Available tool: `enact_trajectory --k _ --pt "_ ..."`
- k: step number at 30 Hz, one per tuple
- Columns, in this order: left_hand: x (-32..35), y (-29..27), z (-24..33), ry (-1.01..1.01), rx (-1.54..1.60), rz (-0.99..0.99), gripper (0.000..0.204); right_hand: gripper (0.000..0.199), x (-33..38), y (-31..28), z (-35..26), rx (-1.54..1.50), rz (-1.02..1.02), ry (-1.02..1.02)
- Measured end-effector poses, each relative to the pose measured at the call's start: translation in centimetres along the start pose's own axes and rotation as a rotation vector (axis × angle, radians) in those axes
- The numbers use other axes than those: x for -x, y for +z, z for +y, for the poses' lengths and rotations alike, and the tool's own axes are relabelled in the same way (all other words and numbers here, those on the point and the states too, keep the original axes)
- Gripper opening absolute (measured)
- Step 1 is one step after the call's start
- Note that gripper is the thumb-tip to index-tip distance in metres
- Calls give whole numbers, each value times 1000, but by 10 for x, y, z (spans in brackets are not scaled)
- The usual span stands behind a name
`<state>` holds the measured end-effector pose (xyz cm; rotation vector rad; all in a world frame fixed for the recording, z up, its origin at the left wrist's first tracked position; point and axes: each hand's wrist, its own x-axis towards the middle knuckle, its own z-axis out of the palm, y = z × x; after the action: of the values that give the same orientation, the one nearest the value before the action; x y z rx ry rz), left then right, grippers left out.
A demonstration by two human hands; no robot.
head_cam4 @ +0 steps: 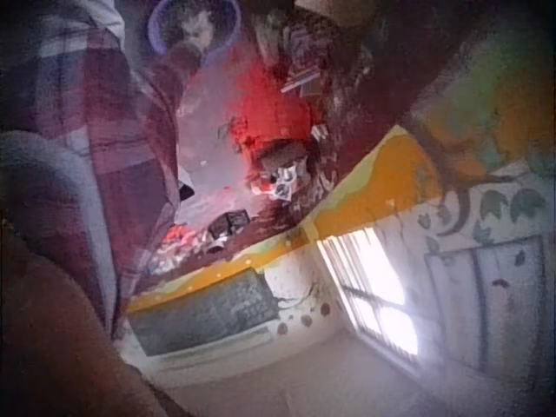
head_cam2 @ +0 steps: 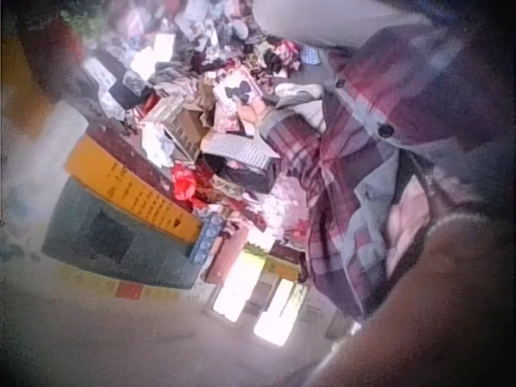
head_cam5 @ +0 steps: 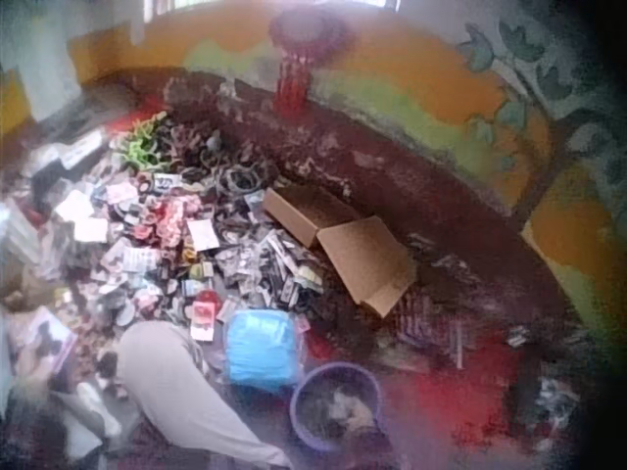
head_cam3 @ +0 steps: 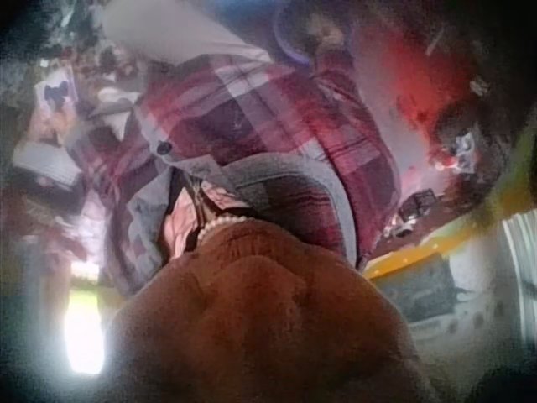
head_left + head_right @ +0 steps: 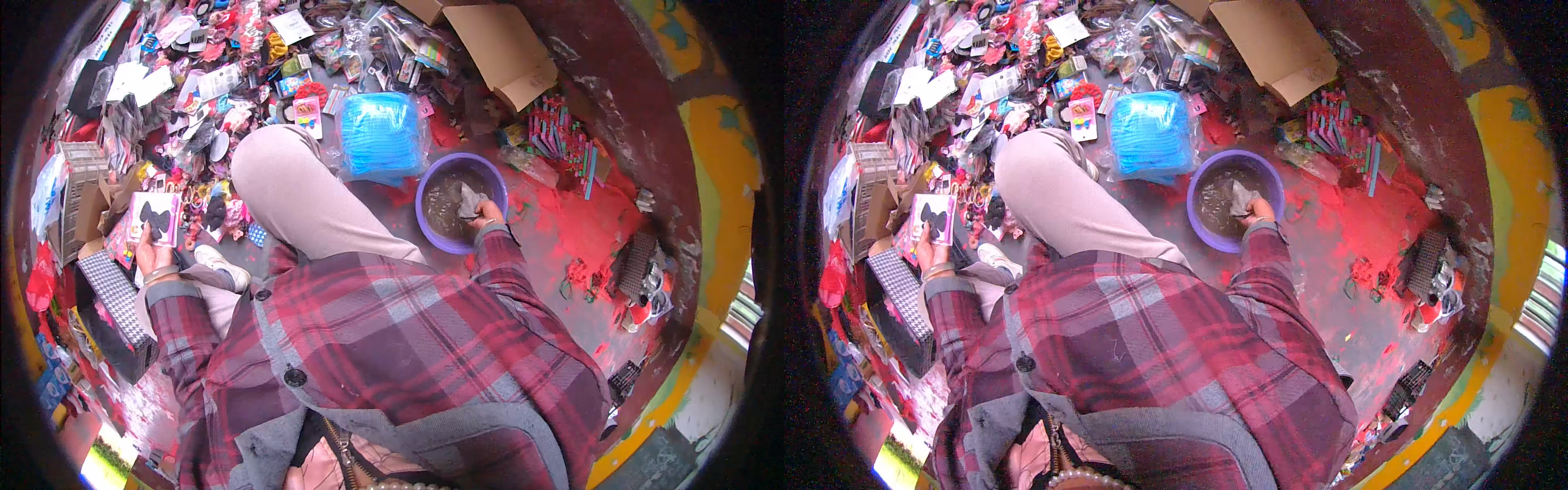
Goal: The person wipes the exterior of a black plastic crate with a damp grey cloth, سپس sorts through various small packaged items on the floor and places them into the cleaned crate.
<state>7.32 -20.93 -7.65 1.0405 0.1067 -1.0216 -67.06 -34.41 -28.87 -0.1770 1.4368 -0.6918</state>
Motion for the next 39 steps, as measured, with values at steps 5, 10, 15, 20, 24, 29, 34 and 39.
enact_trajectory --k 5,10,15,20,24,29,34,39 --pt "-16 -16 -6 -18 65 -70 30 28 38 4 -9 87 76 -80" --pt "-23 -9 -21 -46 99 -101 30 24 34 -27 10 -200 -71 -263" --pt "-24 -8 -16 -66 136 -77 28 19 66 9 3 -583 -46 -313" --pt "-29 -8 -22 -40 132 -59 28 15 72 9 -1 -574 32 -381" --pt "-26 -2 -25 -40 111 -13 28 9 61 -3 1 -398 -11 -327" --pt "-18 3 -22 -19 107 73 29 17 52 3 12 -411 -33 -238" --pt "-15 12 -30 21 90 84 28 26 43 -2 14 -427 -27 -202" --pt "-25 -2 -24 1 76 56 27 32 57 16 -2 -340 -21 -303"
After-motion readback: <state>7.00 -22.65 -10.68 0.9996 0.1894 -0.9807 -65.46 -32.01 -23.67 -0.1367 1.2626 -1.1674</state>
